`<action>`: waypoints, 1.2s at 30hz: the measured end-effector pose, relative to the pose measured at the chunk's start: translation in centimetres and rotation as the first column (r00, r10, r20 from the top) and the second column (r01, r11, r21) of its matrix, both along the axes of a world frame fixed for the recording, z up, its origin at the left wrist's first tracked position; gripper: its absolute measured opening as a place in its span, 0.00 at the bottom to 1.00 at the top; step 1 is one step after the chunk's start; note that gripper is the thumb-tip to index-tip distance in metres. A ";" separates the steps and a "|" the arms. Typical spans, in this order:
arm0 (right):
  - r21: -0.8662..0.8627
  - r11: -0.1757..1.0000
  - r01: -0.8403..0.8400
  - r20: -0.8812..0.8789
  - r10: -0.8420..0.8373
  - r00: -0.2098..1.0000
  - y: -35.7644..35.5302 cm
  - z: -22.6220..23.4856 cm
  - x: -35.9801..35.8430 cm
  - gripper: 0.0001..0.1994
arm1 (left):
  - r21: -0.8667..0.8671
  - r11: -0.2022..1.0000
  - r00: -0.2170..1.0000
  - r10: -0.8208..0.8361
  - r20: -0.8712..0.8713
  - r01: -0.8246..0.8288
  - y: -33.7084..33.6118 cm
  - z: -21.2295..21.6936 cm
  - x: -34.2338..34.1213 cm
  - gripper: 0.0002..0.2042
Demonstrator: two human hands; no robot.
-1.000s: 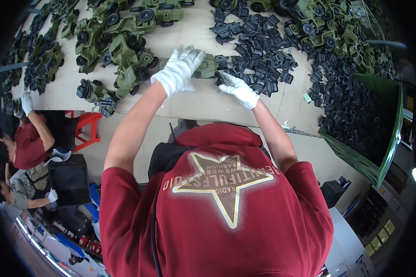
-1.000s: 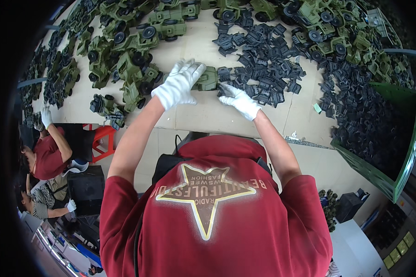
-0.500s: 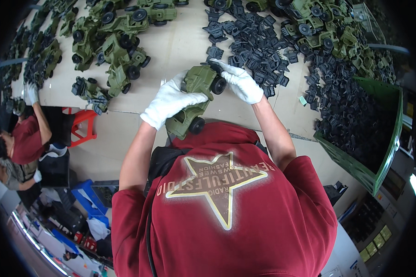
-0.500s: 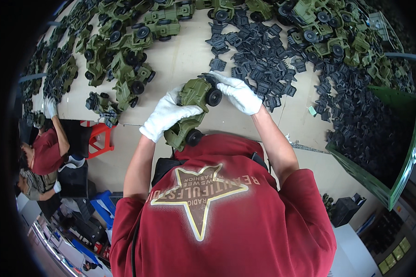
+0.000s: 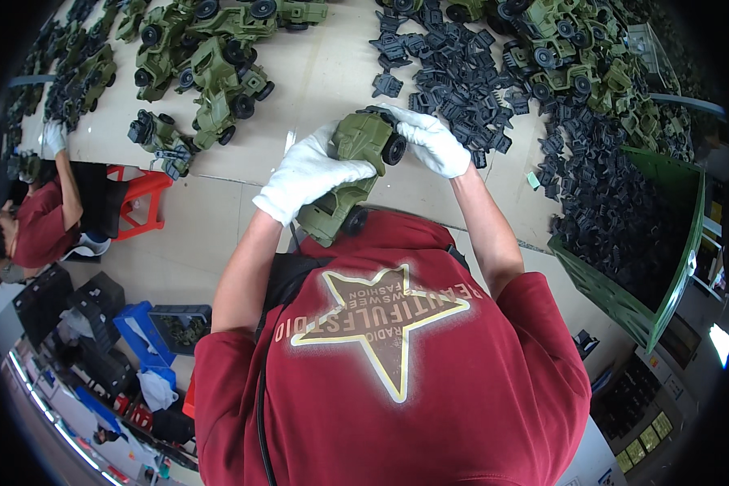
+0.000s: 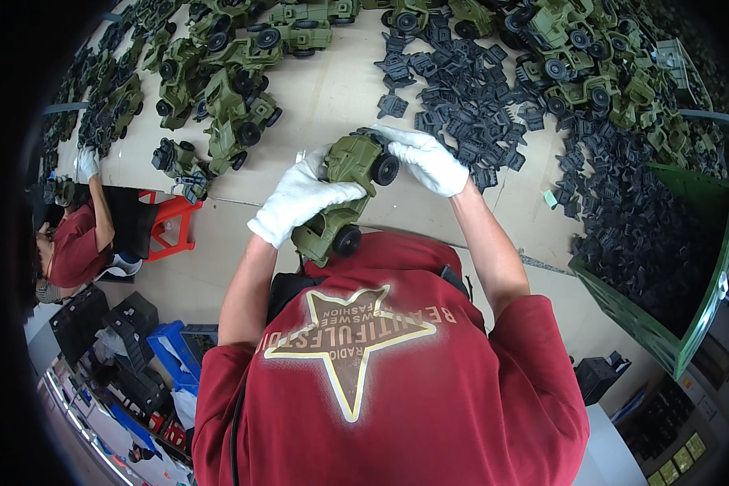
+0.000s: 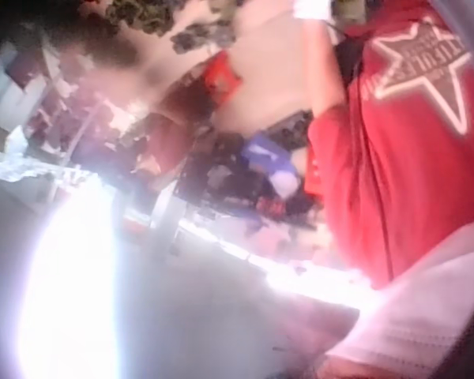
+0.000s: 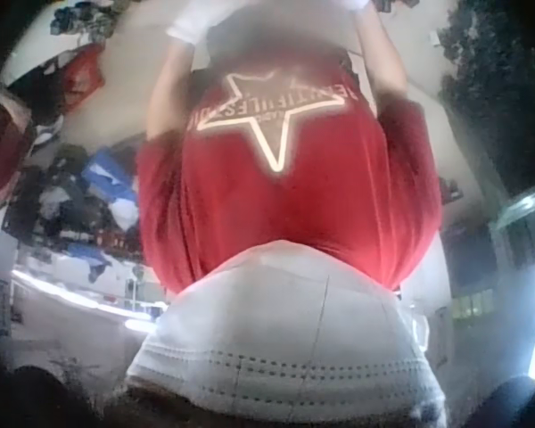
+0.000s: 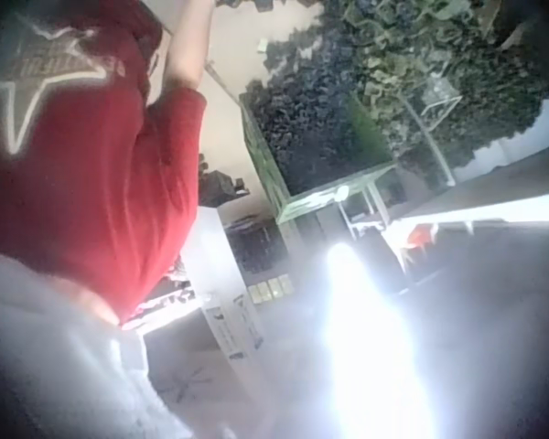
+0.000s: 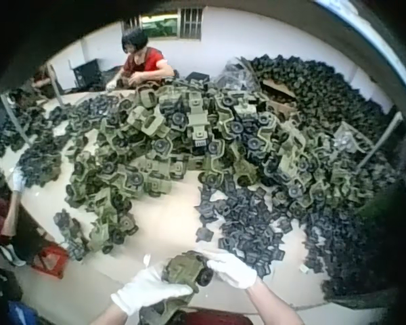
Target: The person assembles toy military vehicles by hand, attaching plastic wheels to plastic chassis.
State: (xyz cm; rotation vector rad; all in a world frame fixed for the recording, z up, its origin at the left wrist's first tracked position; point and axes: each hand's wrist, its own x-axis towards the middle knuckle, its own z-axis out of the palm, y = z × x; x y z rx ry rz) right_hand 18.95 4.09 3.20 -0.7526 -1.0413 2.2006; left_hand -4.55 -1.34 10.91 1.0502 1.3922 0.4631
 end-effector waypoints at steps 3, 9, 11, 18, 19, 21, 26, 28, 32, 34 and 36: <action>0.025 0.999 -0.024 0.023 0.024 0.999 0.1 -0.2 0.0 0.30 | -0.008 0.998 0.993 0.057 0.107 -0.056 -0.3 0.2 -0.1 0.31; 0.129 0.992 -0.016 0.137 -0.002 0.991 1.2 1.2 -0.7 0.25 | 0.110 0.989 0.995 0.092 0.023 -0.094 -0.4 -1.4 0.8 0.32; 0.160 0.987 0.022 0.130 -0.043 0.991 1.3 1.7 -1.5 0.24 | 0.110 0.991 0.997 0.079 -0.015 -0.077 -0.1 -1.7 1.2 0.33; 0.078 0.988 0.131 0.006 -0.132 0.991 1.4 1.6 -1.8 0.26 | 0.069 0.993 0.985 0.085 0.147 -0.096 0.3 -1.1 0.5 0.31; 0.071 0.985 0.154 -0.012 -0.154 0.988 1.4 1.6 -1.9 0.26 | 0.051 0.992 0.974 0.104 0.200 -0.116 0.3 -0.9 0.5 0.30; 0.095 0.985 0.146 -0.002 -0.146 0.989 1.5 1.4 -2.0 0.26 | 0.038 0.990 0.970 0.122 0.209 -0.133 0.3 -1.0 0.4 0.28; 0.103 0.990 0.100 0.011 -0.102 0.995 1.7 2.0 -2.2 0.27 | -0.005 0.990 0.967 0.139 0.215 -0.141 0.4 -0.8 0.1 0.26; 0.146 0.985 0.089 0.042 -0.096 0.994 1.7 2.1 -2.1 0.26 | 0.016 0.989 0.972 0.139 0.187 -0.144 0.3 -1.0 0.1 0.24; 0.274 0.962 0.012 0.208 -0.072 0.976 2.2 1.9 -1.9 0.24 | 0.064 0.992 0.972 0.090 0.216 -0.106 0.1 -0.2 0.7 0.33; 0.372 0.928 -0.035 0.345 -0.103 0.933 1.9 2.4 -2.6 0.22 | 0.256 0.965 0.955 0.128 -0.267 -0.058 -0.6 2.3 1.6 0.36; 0.326 0.945 0.026 0.287 -0.125 0.950 1.1 1.4 -2.9 0.22 | 0.195 0.978 0.972 0.107 -0.209 -0.066 -0.6 2.0 1.5 0.39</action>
